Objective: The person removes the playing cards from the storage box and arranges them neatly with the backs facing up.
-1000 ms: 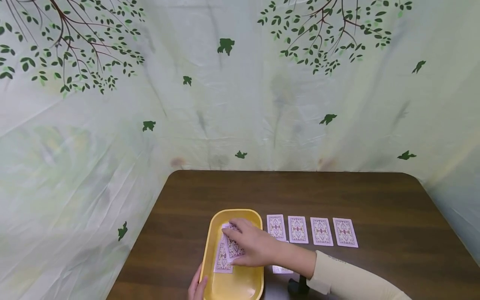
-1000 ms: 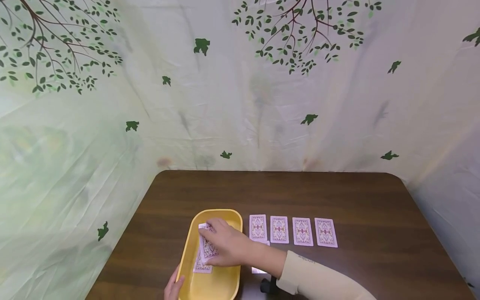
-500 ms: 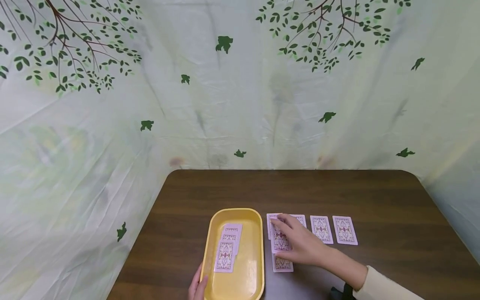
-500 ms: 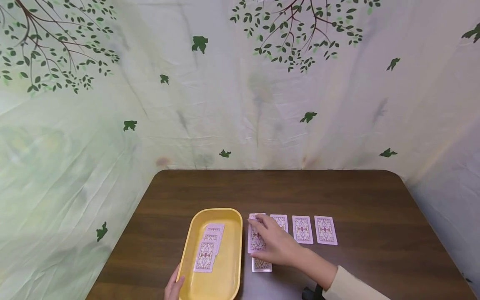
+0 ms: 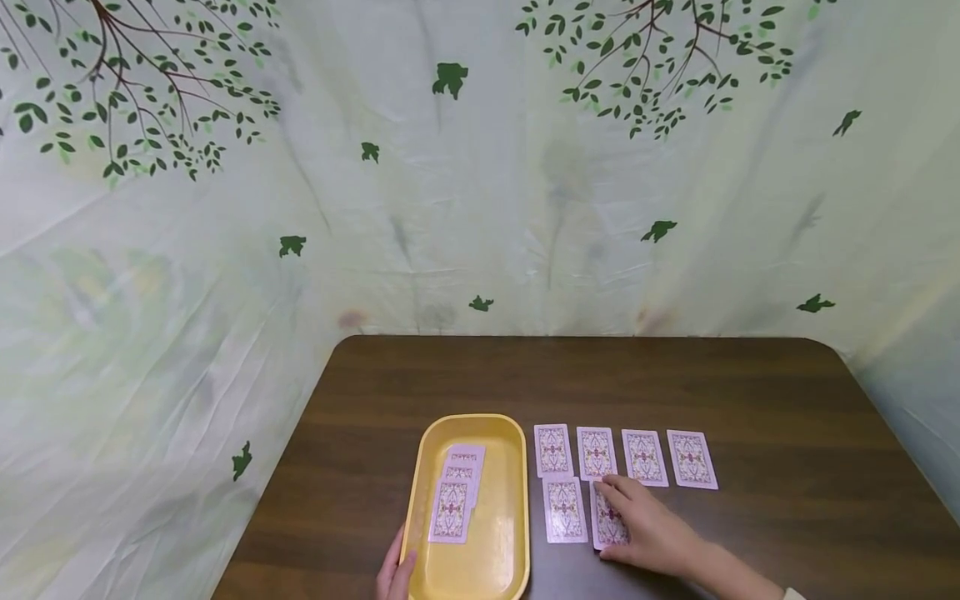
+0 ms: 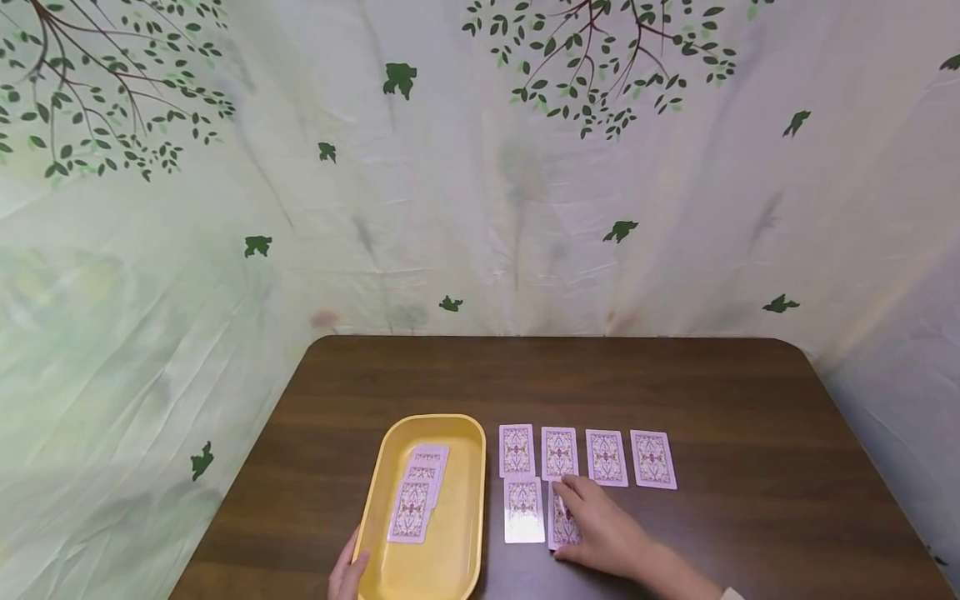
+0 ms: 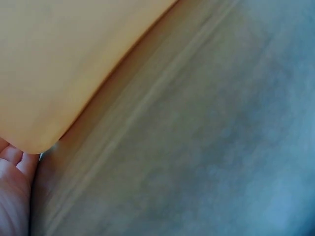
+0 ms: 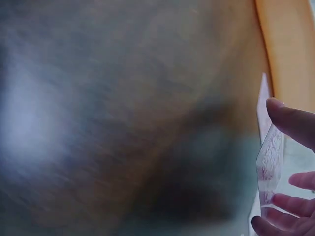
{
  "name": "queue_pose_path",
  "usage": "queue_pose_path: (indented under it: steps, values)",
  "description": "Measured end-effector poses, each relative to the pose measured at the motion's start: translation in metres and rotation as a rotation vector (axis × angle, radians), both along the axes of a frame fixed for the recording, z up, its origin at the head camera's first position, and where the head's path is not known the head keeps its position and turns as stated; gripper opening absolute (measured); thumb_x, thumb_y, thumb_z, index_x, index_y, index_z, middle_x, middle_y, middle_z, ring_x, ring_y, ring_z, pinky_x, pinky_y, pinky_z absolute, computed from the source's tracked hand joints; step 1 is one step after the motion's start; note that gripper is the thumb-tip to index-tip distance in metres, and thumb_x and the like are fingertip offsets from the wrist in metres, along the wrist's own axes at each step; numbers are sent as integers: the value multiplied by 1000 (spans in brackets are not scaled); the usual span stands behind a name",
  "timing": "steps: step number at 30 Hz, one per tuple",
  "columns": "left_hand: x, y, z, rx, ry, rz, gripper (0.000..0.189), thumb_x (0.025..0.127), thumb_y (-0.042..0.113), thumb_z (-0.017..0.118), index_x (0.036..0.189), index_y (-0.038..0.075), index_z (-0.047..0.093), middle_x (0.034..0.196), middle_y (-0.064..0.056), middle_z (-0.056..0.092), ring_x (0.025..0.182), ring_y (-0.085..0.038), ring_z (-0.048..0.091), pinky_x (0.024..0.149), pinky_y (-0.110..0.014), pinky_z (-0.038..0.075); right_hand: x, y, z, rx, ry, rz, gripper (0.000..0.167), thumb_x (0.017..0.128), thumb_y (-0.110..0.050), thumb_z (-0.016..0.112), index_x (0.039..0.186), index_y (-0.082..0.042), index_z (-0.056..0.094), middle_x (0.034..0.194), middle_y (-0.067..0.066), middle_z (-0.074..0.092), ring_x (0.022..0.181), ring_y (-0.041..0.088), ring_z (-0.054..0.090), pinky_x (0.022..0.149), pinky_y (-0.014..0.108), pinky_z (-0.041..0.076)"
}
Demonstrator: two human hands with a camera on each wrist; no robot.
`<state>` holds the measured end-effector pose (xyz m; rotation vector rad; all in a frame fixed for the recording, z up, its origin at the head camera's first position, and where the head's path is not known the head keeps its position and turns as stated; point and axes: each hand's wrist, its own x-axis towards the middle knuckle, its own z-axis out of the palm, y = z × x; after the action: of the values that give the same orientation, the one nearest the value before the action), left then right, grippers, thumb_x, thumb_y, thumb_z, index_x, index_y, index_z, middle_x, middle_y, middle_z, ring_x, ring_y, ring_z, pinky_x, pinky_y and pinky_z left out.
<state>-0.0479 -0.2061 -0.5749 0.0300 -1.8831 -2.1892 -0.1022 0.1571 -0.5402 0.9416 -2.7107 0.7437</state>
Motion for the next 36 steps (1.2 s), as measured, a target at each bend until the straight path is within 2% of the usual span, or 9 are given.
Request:
queue_pose_path:
  steps: [1,2,11,15,19,24,30,34,36]
  values:
    - [0,0,1,1,4,-5,48,94,2,41,114,43,55,104,21,58,84,-5,58,70,-18,48,2,0,-1,6,8,4,81,59,-38,83,121,6,54,117,20,51,106,28,49,85,44,44]
    - [0,0,2,-2,7,-4,50,94,1,40,114,44,55,104,21,58,84,-5,58,70,-18,48,3,1,-3,12,18,7,80,59,-37,83,120,6,55,117,19,51,106,28,49,84,43,45]
    - [0,1,3,-14,-7,23,49,93,1,41,114,42,55,103,21,58,83,-6,58,70,-19,48,9,5,-17,1,154,51,74,62,-43,81,114,4,59,112,16,53,100,26,51,79,41,44]
    - [0,1,3,-22,-23,22,50,92,1,42,112,46,55,102,22,58,82,-5,58,69,-18,48,9,6,-22,-8,191,73,69,65,-42,80,114,3,60,111,14,55,100,24,52,86,30,38]
    - [1,1,2,-23,-43,20,50,92,2,43,110,47,56,102,23,57,81,-5,58,68,-18,48,10,7,-25,-20,202,92,67,67,-39,80,115,3,60,113,14,55,101,24,51,93,22,30]
    - [1,1,2,-29,-51,38,49,92,4,44,109,48,56,100,22,58,80,-5,58,68,-18,48,8,9,-26,-19,210,108,65,68,-39,79,115,2,60,114,15,54,102,26,52,91,27,36]
    - [1,1,1,-34,-17,39,50,92,3,43,110,48,56,102,23,58,80,-4,59,67,-18,48,3,12,-24,-14,212,126,63,68,-37,79,115,1,60,116,16,54,103,26,52,86,33,41]
    - [0,1,0,-37,13,45,52,91,0,42,112,46,56,103,22,58,81,-4,59,68,-17,48,0,13,-23,-3,199,127,63,68,-36,79,116,-1,60,116,15,53,103,26,52,89,30,39]
    - [0,1,0,-28,2,45,53,92,0,42,111,47,56,102,22,58,81,-4,59,67,-17,48,-2,13,-23,4,190,124,63,68,-36,79,117,-1,60,117,15,54,104,26,52,90,28,37]
